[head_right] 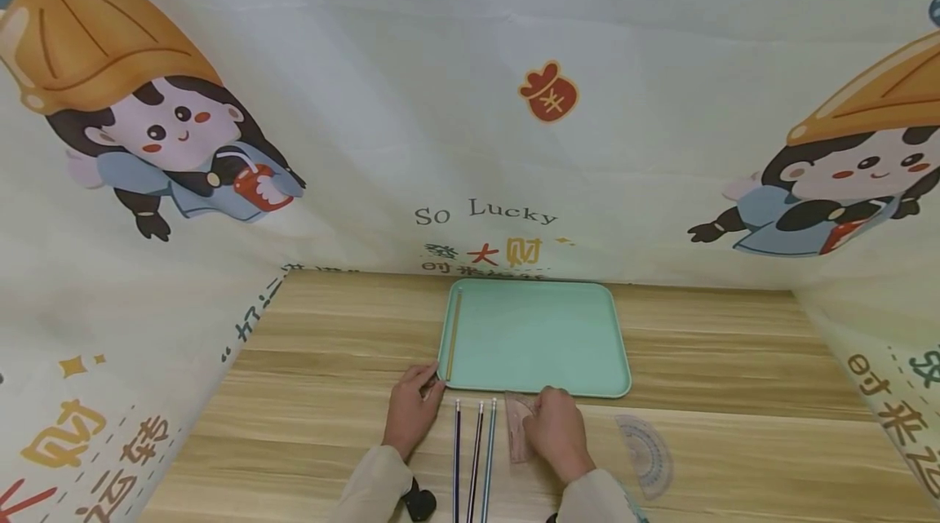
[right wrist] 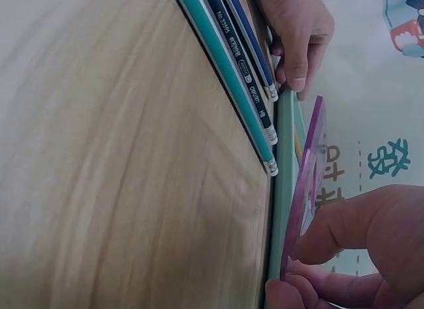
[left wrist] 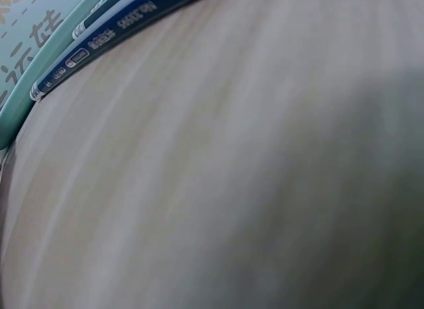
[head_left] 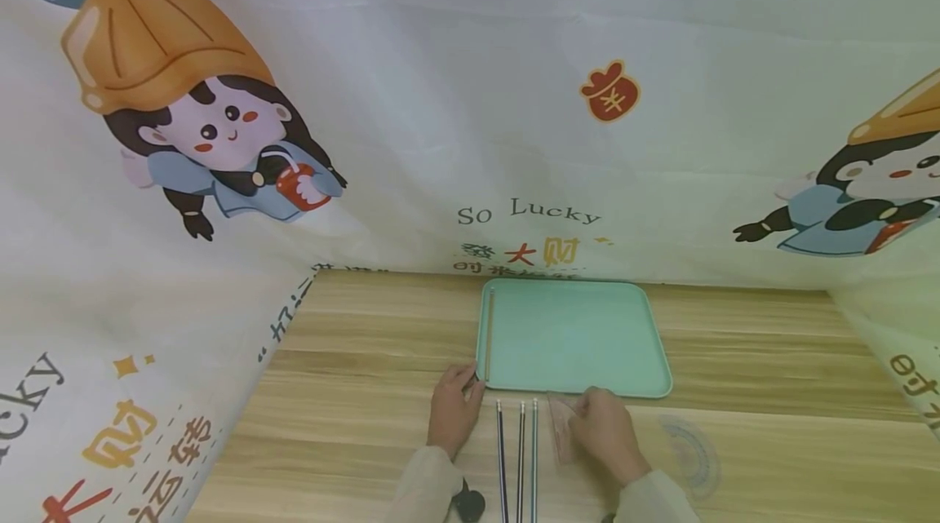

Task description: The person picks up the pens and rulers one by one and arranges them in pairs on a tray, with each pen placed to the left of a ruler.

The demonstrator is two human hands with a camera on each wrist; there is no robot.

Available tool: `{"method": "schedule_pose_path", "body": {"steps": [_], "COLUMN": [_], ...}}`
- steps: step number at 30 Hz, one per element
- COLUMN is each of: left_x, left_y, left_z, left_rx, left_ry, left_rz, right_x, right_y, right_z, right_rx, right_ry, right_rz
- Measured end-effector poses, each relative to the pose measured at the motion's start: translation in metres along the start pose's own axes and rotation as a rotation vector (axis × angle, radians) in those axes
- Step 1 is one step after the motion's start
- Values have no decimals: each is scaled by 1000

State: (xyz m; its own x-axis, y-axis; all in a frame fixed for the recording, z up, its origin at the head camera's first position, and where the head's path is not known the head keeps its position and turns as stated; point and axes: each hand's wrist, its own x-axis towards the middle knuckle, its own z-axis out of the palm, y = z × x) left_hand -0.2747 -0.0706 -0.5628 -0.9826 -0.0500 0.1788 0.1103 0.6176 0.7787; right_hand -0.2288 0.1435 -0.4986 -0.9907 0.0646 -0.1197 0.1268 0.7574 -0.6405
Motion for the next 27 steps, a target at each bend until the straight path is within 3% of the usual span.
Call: {"method": "schedule_pose_path", "body": {"steps": [14, 27], "left_x": [0, 0], "left_y": [-2, -4], "left_z": [0, 1], "left_rx": [7, -4], "left_ry": [4, 4], "left_rz": [-2, 2], "right_x": [6, 15], "right_y": [-4, -10], "right_z": [7, 10], "right_rx": [-29, -13], "right_ry": [40, 31], "right_rz": [-44, -32]}}
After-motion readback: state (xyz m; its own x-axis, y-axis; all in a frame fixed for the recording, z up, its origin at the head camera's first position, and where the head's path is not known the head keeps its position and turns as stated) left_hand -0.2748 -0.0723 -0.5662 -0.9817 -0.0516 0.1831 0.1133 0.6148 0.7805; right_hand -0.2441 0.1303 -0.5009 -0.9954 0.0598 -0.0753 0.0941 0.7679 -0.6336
